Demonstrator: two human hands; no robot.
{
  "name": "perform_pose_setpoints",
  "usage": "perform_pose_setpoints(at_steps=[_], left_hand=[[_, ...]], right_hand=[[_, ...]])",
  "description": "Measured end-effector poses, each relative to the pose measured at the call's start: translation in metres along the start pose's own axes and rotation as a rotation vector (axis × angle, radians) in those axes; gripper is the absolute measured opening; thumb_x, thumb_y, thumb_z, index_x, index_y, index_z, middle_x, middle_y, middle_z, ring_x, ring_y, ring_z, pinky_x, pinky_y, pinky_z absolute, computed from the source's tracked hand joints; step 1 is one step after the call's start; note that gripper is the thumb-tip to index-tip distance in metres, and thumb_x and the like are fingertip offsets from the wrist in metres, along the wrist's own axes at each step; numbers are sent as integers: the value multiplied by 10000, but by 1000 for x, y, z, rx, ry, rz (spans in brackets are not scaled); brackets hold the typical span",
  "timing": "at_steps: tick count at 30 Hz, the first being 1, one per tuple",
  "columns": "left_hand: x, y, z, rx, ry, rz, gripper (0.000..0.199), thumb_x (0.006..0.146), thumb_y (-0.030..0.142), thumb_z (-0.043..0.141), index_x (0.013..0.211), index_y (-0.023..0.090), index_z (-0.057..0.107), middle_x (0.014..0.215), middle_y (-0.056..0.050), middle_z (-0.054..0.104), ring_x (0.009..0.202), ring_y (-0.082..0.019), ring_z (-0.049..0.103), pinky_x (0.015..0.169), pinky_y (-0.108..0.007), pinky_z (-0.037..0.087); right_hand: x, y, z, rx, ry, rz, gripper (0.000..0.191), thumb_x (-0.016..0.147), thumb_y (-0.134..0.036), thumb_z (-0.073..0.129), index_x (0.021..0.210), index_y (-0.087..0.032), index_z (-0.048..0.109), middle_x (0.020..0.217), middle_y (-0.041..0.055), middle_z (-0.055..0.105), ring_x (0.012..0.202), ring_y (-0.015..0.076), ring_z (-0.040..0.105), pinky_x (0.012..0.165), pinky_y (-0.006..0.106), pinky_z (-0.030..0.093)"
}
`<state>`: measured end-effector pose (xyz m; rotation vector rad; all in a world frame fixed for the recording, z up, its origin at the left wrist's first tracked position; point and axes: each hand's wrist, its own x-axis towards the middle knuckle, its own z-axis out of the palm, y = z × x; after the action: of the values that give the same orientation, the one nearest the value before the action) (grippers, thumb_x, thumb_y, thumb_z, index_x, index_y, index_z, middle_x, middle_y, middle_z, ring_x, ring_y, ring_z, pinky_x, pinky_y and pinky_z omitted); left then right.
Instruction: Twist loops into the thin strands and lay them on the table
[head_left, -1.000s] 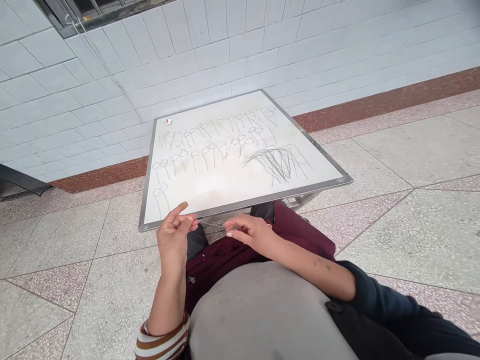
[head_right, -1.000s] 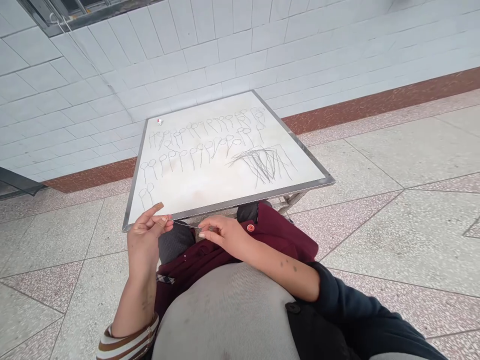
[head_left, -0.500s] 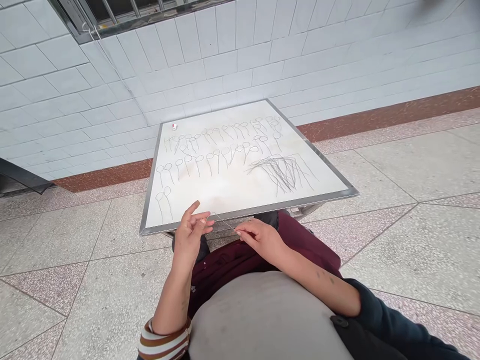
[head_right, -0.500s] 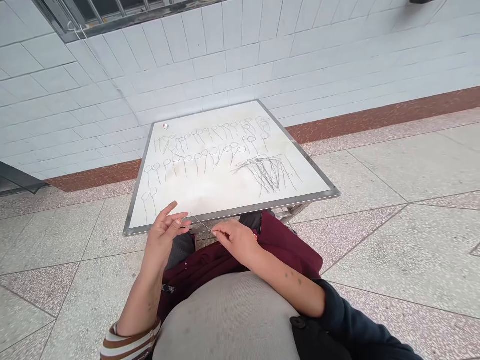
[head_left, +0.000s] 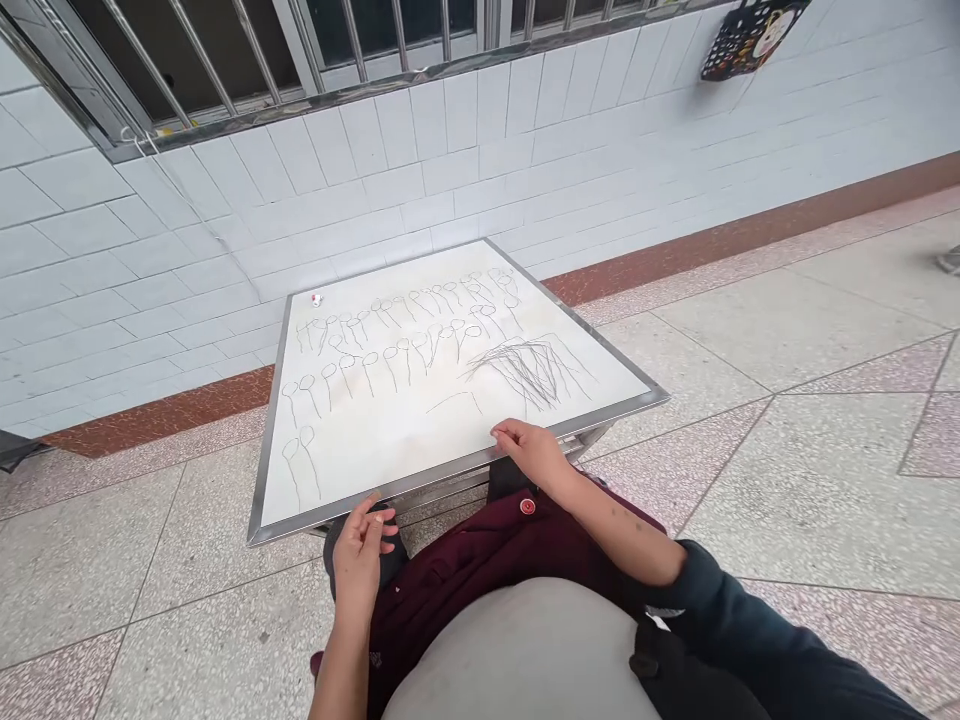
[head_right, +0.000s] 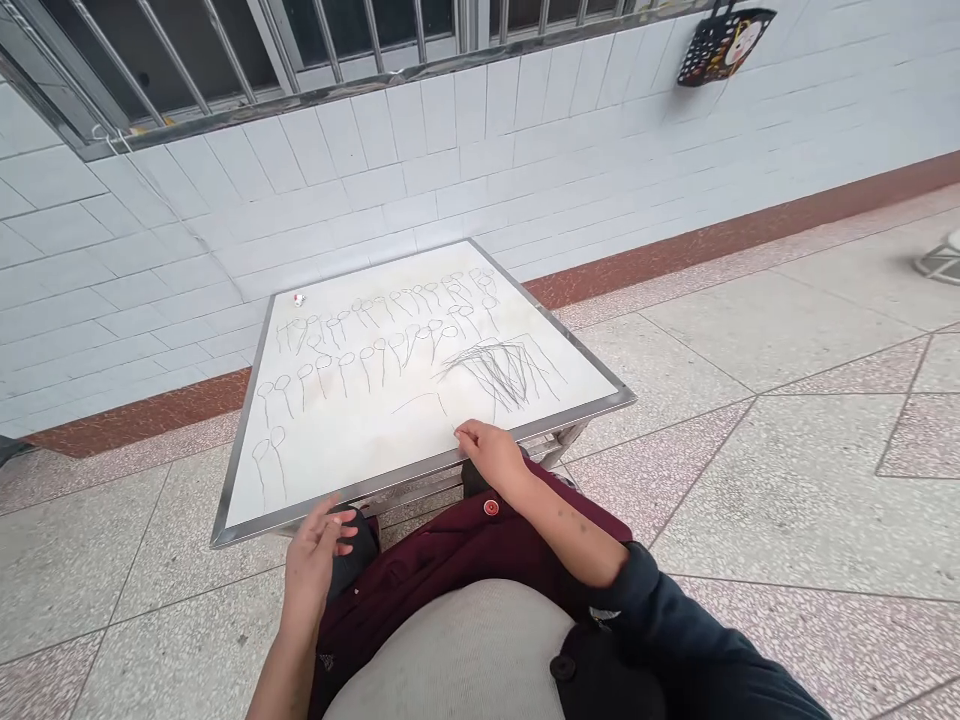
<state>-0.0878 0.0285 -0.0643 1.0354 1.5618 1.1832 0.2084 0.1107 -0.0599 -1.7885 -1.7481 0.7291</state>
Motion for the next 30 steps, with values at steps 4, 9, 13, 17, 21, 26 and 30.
perform_pose_setpoints(at_steps=[4,9,13,17,21,26,30], left_hand=[[1,-39,0,41,-20,-10,572,769,547,647,1177,146,641,875,-92,728,660,-158,641,521,-253,511],[3,-61,-5,15,0,-50,613,695,595,696,1115,149,678,822,-81,729,646,-176,641,515,-274,520],[6,-61,-7,-19,30,-71,618,676,585,721,1116,152,680,823,-76,726,653,-182,640,521,-283,528],[8,-61,-7,-41,68,-85,641,622,599,750,1083,157,694,804,-71,726,636,-185,642,504,-286,531],[8,-61,-7,-35,48,-83,604,674,561,734,1106,145,674,826,-84,726,656,-190,640,515,-295,537],[7,-61,-9,-42,43,-102,627,652,576,743,1111,153,678,836,-76,728,660,-183,642,525,-284,536],[7,-58,-5,-46,44,-126,623,646,574,748,1100,152,678,827,-76,734,659,-178,647,510,-269,529]], right_hand=[[36,13,-8,-109,44,71,236,928,-270,459,930,-199,685,815,29,724,757,173,633,670,255,396],[67,22,-8,-234,76,116,255,932,-222,441,933,-173,691,894,84,718,816,199,628,657,269,377],[80,28,-9,-295,100,129,261,939,-194,417,962,-167,676,980,110,700,871,216,622,665,281,382],[86,34,-11,-330,117,130,268,952,-186,398,981,-166,664,992,121,687,899,225,616,685,290,392],[92,42,-16,-342,134,113,257,959,-212,411,986,-164,662,994,121,683,906,238,601,715,311,408],[82,38,-15,-336,194,-14,282,975,-247,404,1081,-127,637,1030,165,663,1003,293,533,867,399,407],[46,15,17,-284,130,-241,278,984,-220,387,1094,-170,637,1007,116,667,981,257,536,887,377,430]])
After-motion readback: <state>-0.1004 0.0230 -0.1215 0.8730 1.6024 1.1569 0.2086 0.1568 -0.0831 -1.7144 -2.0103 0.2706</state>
